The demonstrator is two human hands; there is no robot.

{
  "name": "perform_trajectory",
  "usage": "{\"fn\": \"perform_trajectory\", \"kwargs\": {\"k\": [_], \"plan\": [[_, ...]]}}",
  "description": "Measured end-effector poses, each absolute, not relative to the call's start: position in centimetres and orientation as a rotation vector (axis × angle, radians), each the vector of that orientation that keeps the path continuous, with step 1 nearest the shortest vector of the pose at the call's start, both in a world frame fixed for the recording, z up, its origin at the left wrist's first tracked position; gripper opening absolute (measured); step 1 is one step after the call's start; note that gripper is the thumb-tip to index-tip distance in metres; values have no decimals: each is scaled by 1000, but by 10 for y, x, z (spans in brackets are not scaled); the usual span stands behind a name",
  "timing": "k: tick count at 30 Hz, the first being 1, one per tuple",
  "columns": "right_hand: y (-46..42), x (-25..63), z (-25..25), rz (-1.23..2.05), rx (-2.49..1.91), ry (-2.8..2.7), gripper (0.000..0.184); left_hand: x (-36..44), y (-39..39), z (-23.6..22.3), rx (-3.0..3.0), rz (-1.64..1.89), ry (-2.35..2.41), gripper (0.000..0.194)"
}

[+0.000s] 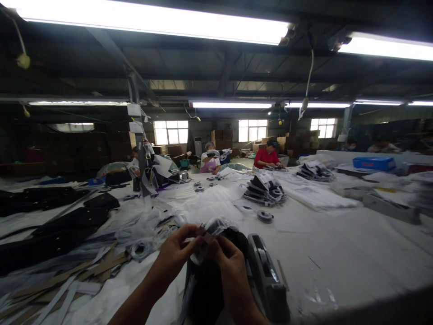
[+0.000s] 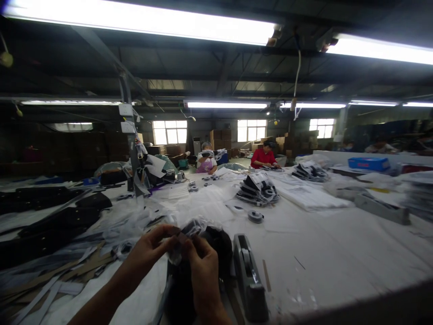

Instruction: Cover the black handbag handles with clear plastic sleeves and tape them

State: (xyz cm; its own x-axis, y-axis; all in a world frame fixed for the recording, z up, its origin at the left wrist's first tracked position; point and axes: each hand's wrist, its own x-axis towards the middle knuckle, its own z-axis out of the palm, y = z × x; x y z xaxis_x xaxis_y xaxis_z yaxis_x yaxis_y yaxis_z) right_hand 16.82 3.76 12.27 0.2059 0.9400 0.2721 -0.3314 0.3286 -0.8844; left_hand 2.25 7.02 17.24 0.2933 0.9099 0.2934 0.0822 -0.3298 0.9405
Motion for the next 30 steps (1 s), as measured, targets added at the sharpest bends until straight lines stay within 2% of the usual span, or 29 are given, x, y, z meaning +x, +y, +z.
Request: {"fn": "perform_trajectory", "kwargs": {"k": [4,8,17,24,26,30], "plan": [[37,169,121,1077,-801,-949,49,22,75,175,1580,1014,780,34],[38,167,116,1069,-760,-881,55,22,79,169,1593,1026,805,31],[37,168,118,894,-854,-933,30,24,81,164,1578,1083,884,31],[31,170,109,790,-1045,-929,57,29,79,163,1528,1181,892,37],[29,173,110,839,-1068,-904,55,29,78,165,1539,1188,900,35],[25,180,114,1088,-975,-731,40,28,77,168,1560,1182,923,36]]}}
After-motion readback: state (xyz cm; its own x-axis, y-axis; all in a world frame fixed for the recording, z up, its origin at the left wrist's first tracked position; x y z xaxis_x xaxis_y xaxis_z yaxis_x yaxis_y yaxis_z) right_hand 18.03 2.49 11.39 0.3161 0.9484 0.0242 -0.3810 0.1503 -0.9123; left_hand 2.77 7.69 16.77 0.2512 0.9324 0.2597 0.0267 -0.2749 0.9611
